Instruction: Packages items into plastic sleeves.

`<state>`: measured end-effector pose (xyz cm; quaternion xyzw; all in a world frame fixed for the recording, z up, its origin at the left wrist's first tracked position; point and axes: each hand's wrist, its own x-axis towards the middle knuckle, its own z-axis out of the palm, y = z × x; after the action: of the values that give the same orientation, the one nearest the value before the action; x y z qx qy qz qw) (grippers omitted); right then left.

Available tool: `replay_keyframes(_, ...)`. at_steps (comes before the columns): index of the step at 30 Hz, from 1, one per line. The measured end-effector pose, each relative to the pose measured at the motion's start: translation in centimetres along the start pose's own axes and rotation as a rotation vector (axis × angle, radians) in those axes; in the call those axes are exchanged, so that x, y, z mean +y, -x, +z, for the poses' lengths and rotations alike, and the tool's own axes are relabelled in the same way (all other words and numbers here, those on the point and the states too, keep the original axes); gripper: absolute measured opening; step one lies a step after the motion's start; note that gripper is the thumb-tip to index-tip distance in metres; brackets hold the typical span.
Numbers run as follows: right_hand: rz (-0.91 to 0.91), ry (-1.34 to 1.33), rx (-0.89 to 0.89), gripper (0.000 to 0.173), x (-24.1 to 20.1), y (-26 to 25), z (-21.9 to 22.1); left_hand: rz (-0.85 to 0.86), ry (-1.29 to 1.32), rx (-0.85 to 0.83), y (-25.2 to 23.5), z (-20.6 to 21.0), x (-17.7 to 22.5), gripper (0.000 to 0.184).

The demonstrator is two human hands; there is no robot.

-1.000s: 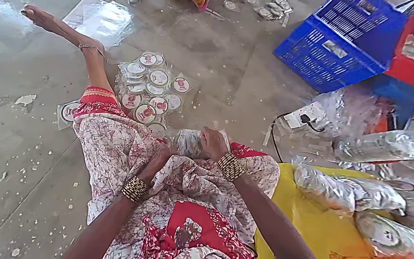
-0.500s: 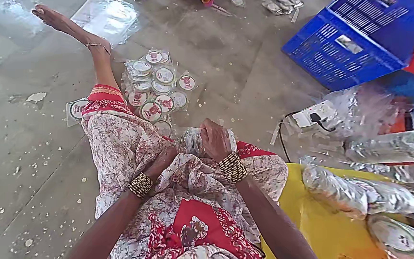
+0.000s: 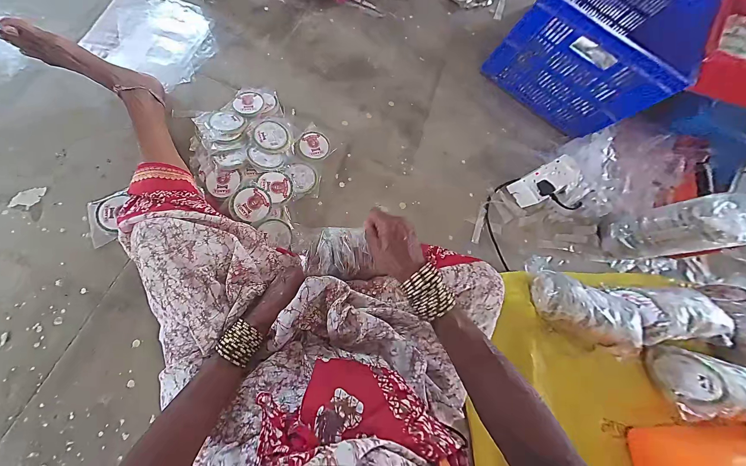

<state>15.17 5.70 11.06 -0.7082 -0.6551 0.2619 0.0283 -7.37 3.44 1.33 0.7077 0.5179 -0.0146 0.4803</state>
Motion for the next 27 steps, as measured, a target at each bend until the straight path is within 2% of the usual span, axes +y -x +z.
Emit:
replay_keyframes(1,0.023,-0.016,0.049,0.022,0.9,-0.2,-0.2,-0.003,-0.008,0.004,-0.1,0.1,-0.1,0.035)
replay_keyframes(3,0.106,0.022,-0.060,0.025,2.6,-0.5,0.1,0.010,0.008,0.011,0.2,-0.3,0.2,0.037)
replay_keyframes(5,0.097,0.024,-0.122,0.026,4.2,-0.5,0.6,0.043,0.040,0.025,0.4,-0.3,0.2,0.040)
replay_keyframes(7,0.073,-0.022,-0.020,0.023,4.7,0.1,-0.1,0.036,0.022,0.026,-0.2,0.2,-0.6,0.038)
replay_keyframes(9,0.048,-0.079,0.181,0.018,5.0,0.8,-0.9,0.053,0.029,0.042,-0.5,0.4,-0.9,0.038)
replay_keyframes(10,0.053,-0.078,0.209,0.017,5.3,1.0,-0.8,0.052,0.038,0.050,-0.5,0.4,-0.9,0.038)
replay_keyframes(13,0.162,-0.010,-0.067,0.028,6.1,1.1,0.3,0.002,0.078,0.045,-0.7,0.5,-0.9,0.041)
replay_keyframes(14,0.159,-0.019,-0.060,0.028,6.5,1.1,0.1,-0.002,0.095,0.044,-0.7,0.6,-0.8,0.042)
replay_keyframes(17,0.108,-0.078,0.214,0.019,7.2,1.5,-0.9,-0.005,0.111,0.076,-0.4,0.8,-1.2,0.040)
replay_keyframes(18,0.102,-0.078,0.251,0.017,7.6,1.4,-0.8,0.011,0.127,0.095,-0.6,1.1,-1.5,0.039)
replay_keyframes(21,0.186,-0.056,0.003,0.024,8.5,1.4,0.5,0.057,0.092,0.099,-0.5,1.2,-1.7,0.040)
replay_keyframes(22,0.195,-0.067,0.005,0.024,8.7,1.5,0.1,0.053,0.088,0.114,-0.2,0.8,-0.8,0.039)
replay_keyframes(23,0.191,-0.098,0.058,0.024,8.9,1.5,-0.7,0.008,0.120,0.116,0.7,-0.2,1.9,0.037)
replay_keyframes(24,0.179,-0.130,0.140,0.023,9.0,1.7,-1.2,-0.089,0.158,0.092,2.6,-2.3,6.3,0.034)
replay_keyframes(26,0.160,-0.166,0.320,0.019,9.1,1.9,-1.6,-0.308,0.112,-0.025,6.4,-8.2,17.7,0.031)
replay_keyframes(27,0.170,-0.167,0.317,0.018,9.4,1.7,-1.3,-0.347,0.072,-0.017,7.6,-9.8,21.5,0.030)
